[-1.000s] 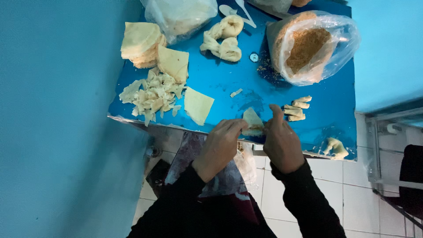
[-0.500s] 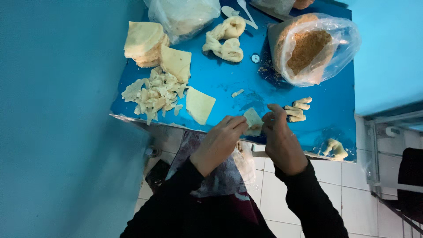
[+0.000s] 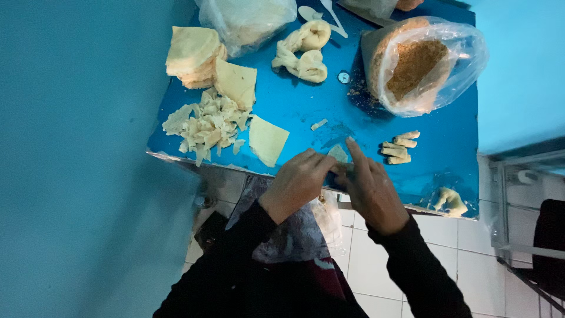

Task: The person shapes small pieces of dough by hand at a blue metal work table, folding and rolling each piece into a cylindrical form and placing it with a growing pile of finished dough pieces. They occasionally reach into a plastic bag of brown powder and gather dough scraps from the table.

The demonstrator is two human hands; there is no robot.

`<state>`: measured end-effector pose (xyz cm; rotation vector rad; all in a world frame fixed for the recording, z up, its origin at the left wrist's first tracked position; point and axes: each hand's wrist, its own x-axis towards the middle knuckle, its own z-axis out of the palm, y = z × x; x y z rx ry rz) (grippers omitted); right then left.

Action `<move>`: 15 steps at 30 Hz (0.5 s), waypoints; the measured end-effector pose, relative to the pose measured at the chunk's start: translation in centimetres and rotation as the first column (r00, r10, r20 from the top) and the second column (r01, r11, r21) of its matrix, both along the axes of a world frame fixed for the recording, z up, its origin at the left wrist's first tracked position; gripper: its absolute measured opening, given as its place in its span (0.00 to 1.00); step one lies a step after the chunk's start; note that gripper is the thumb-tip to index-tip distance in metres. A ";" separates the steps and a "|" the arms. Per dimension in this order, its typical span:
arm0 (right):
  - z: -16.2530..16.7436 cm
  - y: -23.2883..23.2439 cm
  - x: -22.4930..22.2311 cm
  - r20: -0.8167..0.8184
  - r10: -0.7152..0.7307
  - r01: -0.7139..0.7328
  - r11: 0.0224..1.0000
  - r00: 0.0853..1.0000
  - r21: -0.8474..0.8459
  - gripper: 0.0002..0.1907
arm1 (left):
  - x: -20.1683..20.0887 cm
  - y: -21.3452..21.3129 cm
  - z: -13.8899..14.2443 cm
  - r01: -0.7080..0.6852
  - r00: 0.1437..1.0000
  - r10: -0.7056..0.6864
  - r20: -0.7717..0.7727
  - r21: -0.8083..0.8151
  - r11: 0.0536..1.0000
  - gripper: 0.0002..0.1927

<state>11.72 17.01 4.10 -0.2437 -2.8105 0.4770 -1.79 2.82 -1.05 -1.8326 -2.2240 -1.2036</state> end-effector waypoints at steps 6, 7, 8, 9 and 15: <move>0.3 2.6 -3.0 0.161 0.013 0.066 0.877 0.987 -0.476 0.42 | 0.0 0.8 0.3 -0.075 0.997 0.076 -0.031 0.036 0.997 0.08; 0.2 2.6 -3.0 0.130 0.013 0.048 0.891 0.991 -0.451 0.40 | 0.1 0.7 0.3 -0.056 0.994 0.060 -0.090 0.041 0.998 0.09; -0.1 2.3 -2.8 0.104 0.015 0.032 0.903 0.994 -0.429 0.39 | 0.3 0.5 0.2 -0.038 0.989 0.044 -0.144 0.042 0.998 0.10; -0.4 1.9 -2.4 0.077 0.015 0.018 0.914 0.997 -0.406 0.37 | 0.4 0.3 0.1 -0.018 0.980 0.026 -0.198 0.041 0.999 0.10; -2.1 -0.6 0.6 -0.120 0.013 -0.017 0.999 0.993 -0.031 0.35 | -0.2 0.4 -0.3 -0.006 0.969 0.000 -0.248 -0.022 1.000 0.08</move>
